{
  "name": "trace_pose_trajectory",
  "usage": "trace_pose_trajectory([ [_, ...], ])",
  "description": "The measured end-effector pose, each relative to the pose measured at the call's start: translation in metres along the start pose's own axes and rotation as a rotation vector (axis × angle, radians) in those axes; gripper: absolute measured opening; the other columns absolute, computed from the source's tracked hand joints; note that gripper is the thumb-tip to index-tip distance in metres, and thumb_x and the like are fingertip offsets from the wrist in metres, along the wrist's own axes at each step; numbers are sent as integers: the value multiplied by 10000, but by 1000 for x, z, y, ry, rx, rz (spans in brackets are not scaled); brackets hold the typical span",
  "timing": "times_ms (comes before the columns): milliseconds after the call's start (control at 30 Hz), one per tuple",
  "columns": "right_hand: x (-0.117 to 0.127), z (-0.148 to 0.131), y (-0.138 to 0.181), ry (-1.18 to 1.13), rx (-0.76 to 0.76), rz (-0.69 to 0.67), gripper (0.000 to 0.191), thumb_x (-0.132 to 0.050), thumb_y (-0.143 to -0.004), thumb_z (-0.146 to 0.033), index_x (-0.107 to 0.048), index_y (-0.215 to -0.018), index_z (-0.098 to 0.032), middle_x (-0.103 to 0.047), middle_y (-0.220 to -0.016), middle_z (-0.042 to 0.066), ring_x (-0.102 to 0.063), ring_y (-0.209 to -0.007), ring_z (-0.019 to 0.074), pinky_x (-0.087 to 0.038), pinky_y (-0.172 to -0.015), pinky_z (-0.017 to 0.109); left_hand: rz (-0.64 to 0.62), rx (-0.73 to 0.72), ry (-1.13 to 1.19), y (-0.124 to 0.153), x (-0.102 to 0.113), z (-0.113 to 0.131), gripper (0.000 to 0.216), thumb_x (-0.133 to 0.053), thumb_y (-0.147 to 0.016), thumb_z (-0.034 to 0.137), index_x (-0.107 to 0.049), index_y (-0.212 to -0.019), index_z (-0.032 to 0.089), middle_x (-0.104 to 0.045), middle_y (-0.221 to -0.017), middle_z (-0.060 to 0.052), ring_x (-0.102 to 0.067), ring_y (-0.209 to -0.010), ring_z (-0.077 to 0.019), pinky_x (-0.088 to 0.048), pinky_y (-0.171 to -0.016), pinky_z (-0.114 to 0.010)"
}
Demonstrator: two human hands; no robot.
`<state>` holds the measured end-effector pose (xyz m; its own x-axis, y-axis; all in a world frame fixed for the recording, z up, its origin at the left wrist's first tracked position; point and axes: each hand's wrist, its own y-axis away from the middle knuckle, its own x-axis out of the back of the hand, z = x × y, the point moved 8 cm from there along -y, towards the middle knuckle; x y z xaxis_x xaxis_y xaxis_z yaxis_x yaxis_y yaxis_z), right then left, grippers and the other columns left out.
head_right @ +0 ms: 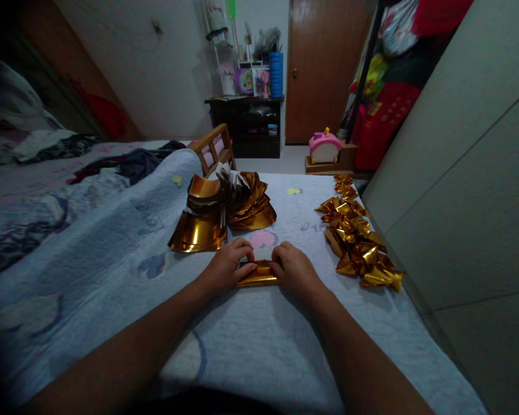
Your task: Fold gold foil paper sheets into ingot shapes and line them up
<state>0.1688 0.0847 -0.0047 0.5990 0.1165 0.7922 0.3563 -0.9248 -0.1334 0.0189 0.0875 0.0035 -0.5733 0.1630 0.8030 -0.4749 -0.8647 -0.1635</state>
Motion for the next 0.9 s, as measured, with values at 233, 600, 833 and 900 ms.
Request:
trace_pose_trajectory([
  [233,-2,1,1,104,1,-8,70,-606,-863,-128,-626,-838,-191,-598,-913,45,-568,-852,195,-423,-769,308,-47,64,39,-4,-2,-3,260,-713,-816,177,-631,-1062,171,-607,-1040,-59,-597,-978,-224,-488,-853,-336],
  [600,-1,1,0,220,10,41,255,-618,-842,-179,-652,-1094,-186,-587,-1288,136,-472,-1158,314,-372,-959,432,-60,81,29,-5,-3,-2,196,-709,-806,196,-653,-994,192,-587,-1029,-56,-552,-1051,-250,-461,-957,-386],
  [833,-2,3,-3,182,-14,20,227,-607,-818,-194,-624,-1045,-190,-580,-1285,140,-465,-1161,316,-362,-956,436,-60,43,41,-5,-5,-3,232,-703,-798,197,-648,-1024,206,-601,-1067,-59,-542,-1088,-261,-454,-976,-390],
  [900,-2,3,-3,188,-17,23,252,-601,-813,-195,-616,-1064,-180,-572,-1297,150,-459,-1175,322,-359,-966,441,-63,40,39,-6,-5,-3,312,-706,-793,197,-642,-1098,195,-601,-1083,-67,-555,-1073,-259,-461,-965,-386],
])
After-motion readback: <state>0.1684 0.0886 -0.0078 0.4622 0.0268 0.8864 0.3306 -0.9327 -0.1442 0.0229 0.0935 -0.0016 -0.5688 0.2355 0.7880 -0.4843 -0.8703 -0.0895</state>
